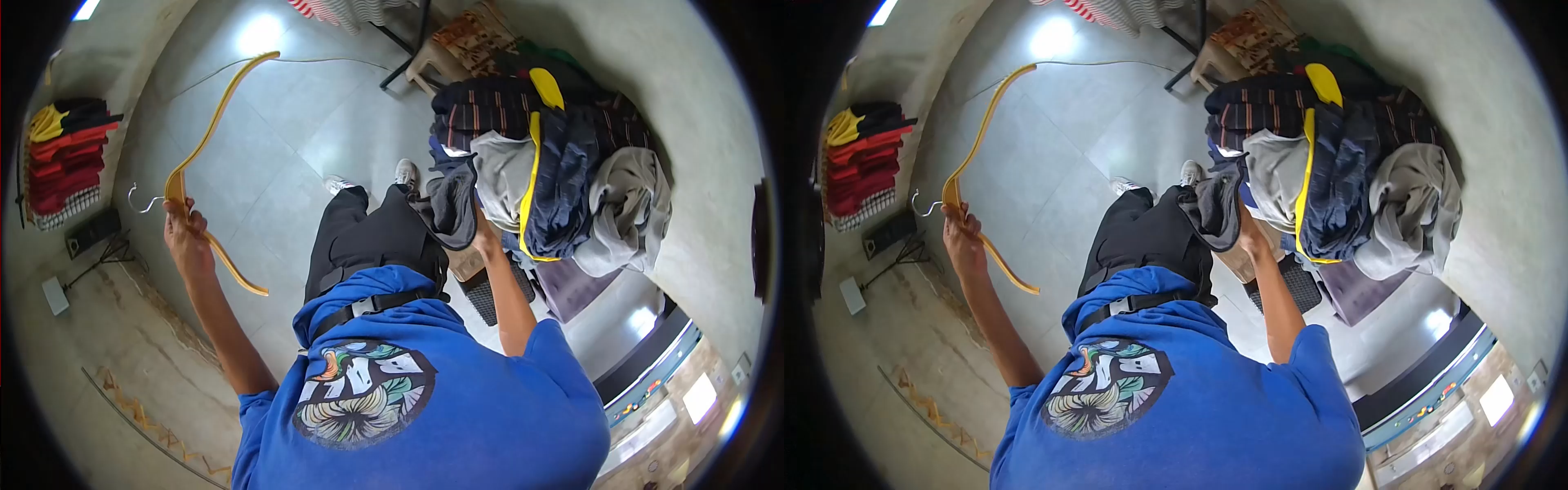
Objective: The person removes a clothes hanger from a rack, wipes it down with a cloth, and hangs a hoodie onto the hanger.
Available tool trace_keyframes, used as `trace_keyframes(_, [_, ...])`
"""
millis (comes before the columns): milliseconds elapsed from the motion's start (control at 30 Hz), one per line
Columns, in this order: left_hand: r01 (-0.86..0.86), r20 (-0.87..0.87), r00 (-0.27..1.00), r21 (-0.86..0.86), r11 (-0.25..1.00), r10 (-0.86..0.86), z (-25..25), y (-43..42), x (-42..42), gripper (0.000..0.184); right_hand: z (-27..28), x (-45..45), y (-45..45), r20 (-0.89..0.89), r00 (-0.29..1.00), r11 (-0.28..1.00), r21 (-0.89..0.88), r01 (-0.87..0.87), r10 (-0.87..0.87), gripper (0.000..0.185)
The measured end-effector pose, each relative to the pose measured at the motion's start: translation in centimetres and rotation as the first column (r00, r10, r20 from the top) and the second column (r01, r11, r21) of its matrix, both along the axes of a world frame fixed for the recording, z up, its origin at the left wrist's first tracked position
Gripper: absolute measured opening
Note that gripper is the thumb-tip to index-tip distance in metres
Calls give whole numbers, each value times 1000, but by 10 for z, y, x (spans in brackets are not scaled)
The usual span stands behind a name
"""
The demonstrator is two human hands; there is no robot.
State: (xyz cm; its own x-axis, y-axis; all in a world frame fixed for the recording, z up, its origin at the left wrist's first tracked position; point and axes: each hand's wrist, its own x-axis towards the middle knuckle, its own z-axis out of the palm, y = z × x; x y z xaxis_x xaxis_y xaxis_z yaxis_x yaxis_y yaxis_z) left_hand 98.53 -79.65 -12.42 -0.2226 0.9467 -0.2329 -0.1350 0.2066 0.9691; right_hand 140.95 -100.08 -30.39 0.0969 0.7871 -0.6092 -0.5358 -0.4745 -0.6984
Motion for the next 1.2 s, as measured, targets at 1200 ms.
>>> trace_keyframes(1200, [173,-492,854,-37,984,-168,13,4,52,30,168,353,-155,678,413,632,98,768,-608,44])
